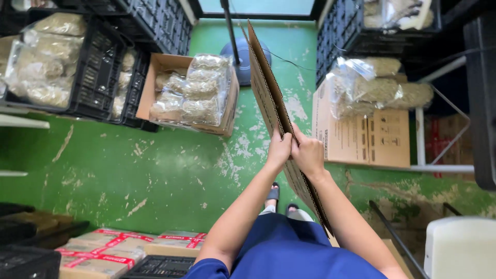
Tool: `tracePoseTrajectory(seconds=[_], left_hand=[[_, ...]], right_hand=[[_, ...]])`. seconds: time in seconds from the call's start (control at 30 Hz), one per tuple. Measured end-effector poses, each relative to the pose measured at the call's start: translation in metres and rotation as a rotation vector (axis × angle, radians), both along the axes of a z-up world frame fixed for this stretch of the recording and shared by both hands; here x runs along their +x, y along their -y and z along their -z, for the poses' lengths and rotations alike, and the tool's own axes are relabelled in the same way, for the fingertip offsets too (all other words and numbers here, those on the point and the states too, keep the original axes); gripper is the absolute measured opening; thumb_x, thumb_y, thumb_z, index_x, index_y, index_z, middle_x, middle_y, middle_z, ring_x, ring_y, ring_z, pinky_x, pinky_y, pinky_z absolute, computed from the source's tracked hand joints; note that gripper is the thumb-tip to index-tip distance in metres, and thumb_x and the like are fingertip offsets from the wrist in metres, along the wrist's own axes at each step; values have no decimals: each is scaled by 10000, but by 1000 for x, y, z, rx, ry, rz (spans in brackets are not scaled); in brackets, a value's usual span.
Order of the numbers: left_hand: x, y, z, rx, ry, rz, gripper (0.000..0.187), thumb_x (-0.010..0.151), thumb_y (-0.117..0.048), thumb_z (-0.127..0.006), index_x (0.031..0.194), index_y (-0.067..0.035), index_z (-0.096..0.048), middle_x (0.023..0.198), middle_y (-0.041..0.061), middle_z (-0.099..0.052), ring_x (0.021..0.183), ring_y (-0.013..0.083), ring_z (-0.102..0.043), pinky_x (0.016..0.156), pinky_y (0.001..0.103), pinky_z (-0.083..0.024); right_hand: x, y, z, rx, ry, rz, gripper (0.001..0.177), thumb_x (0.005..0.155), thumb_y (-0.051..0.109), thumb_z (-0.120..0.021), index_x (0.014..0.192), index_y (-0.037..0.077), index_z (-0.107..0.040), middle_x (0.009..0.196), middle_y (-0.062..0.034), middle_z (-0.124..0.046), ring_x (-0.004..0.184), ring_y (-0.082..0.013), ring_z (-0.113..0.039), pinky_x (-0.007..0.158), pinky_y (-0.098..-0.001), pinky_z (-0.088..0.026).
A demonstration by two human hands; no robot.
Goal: The person assembles a cardboard box and then places several plastic bags filled with dried matter into multiple boxes before moving to a table to organize clothes and place items into a pouch.
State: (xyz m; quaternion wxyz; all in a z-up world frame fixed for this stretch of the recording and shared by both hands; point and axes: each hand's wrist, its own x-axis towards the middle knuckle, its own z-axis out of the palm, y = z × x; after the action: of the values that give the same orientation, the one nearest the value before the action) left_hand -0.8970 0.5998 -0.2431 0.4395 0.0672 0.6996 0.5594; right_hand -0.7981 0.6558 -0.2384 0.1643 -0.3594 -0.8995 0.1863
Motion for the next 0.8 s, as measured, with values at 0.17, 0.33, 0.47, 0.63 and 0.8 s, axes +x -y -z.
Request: tracePoseTrajectory(seconds=[0.17, 0.33, 0.47, 0.63, 0.8], left_hand=[[-28, 7, -7, -13, -78, -160, 714, 898, -268, -518, 1592, -268, -347, 1284, 275, -647, 1079, 420, -681, 697, 533, -635], [-60, 0, -39, 97, -154, -377, 670, 859, -191, -557, 1521, -192, -454, 1087, 221, -699, 865, 295, -672, 565, 446, -597], [-93, -11, -86, 125, -257, -548, 547, 940, -292, -515, 1461, -127, -538, 1115, 228, -671, 1004, 336, -615, 757, 460, -552], [-149, -16, -104, 110, -426, -689, 464, 1069, -321, -419, 1391, -21, -564, 1279, 316, -643, 1265, 464, -567, 1050, 597, -433], [-214, 21, -102, 47, -612, -784, 365, 1102, -288, -419, 1334, -86, -615, 1248, 239, -682, 1259, 386, -594, 1072, 544, -436]], right_hand=[[-36, -5, -21, 201, -107, -144, 447, 903, 268, -633, 1345, 330, -667, 543, -152, -641, 588, -384, -702, 603, -511, -550], [-81, -19, -71, 345, -218, -288, 448, 875, 214, -659, 1319, 279, -680, 507, -99, -614, 532, -313, -692, 542, -444, -547], [-128, -37, -100, 345, -376, -433, 479, 836, 195, -713, 1307, 280, -702, 534, -65, -633, 539, -269, -695, 521, -401, -536], [-184, -60, -106, 64, -397, -689, 674, 734, 185, -769, 1383, 315, -643, 868, -74, -775, 762, -310, -738, 610, -478, -571], [-215, -46, -131, -461, -276, -1058, 735, 922, 281, -720, 1571, 129, -408, 1604, -208, -384, 1401, -477, -433, 1137, -573, -398]])
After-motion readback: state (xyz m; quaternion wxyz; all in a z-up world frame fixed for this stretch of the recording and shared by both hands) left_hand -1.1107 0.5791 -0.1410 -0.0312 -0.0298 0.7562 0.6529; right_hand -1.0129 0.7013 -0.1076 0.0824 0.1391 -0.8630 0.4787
